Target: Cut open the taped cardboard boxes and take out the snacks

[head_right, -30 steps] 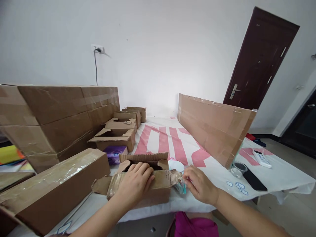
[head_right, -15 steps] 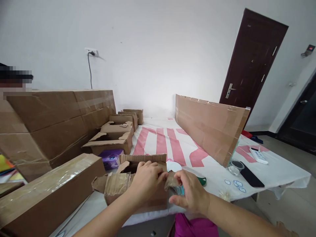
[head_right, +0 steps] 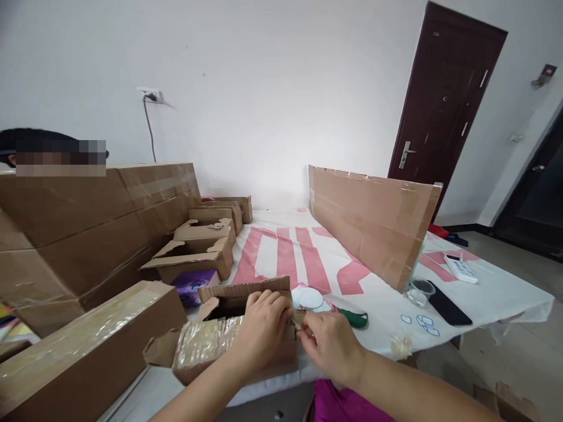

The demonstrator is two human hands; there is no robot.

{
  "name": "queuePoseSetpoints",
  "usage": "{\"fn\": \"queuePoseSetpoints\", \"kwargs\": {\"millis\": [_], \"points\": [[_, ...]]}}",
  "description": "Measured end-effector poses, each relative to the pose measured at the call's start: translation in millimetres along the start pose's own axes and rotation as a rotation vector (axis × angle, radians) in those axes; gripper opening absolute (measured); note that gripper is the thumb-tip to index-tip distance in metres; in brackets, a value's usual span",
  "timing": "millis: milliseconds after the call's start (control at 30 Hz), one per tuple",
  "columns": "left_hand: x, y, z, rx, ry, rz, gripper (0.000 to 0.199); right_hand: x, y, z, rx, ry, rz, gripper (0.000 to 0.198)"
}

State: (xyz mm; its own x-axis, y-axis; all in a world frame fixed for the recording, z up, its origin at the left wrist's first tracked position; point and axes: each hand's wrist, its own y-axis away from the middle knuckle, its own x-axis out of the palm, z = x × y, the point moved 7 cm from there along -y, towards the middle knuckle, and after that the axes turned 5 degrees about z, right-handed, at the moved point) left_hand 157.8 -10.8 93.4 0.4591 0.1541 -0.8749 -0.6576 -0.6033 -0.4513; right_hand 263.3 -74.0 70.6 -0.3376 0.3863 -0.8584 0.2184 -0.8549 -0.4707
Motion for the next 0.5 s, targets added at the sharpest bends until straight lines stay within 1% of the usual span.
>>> {"fn": "queuePoseSetpoints", "kwargs": {"millis": [33,133,167,200,233,300,400,500], "points": [[-2,-1,3,-0.009,-0.024,-0.014,0.019,0,4,2,-0.015,-0.033,0.008,0.011],[-11,-4,10,-0.037,-0.098,-0.063,0.02,5,20,15,-0.171,-0.121,0.085,0.013],[-15,-3,10,-0.033,-0.121,-0.086,0.021,7,27,16,-0.204,-0.144,0.12,0.015],[-19,-1,8,-0.015,-0.144,-0.109,0.022,9,33,13,-0.206,-0.169,0.154,0.019],[-22,3,3,0.02,-0.168,-0.13,0.021,11,39,6,-0.179,-0.199,0.181,0.024],[-24,17,-12,0.134,-0.212,-0.169,0.018,11,48,-22,-0.048,-0.261,0.194,0.033],[-13,51,-31,0.277,-0.261,-0.201,0.012,5,66,-89,0.216,-0.322,0.159,0.049],[11,86,-29,0.313,-0.282,-0.203,0.015,-15,95,-164,0.504,-0.282,0.016,0.045]]}}
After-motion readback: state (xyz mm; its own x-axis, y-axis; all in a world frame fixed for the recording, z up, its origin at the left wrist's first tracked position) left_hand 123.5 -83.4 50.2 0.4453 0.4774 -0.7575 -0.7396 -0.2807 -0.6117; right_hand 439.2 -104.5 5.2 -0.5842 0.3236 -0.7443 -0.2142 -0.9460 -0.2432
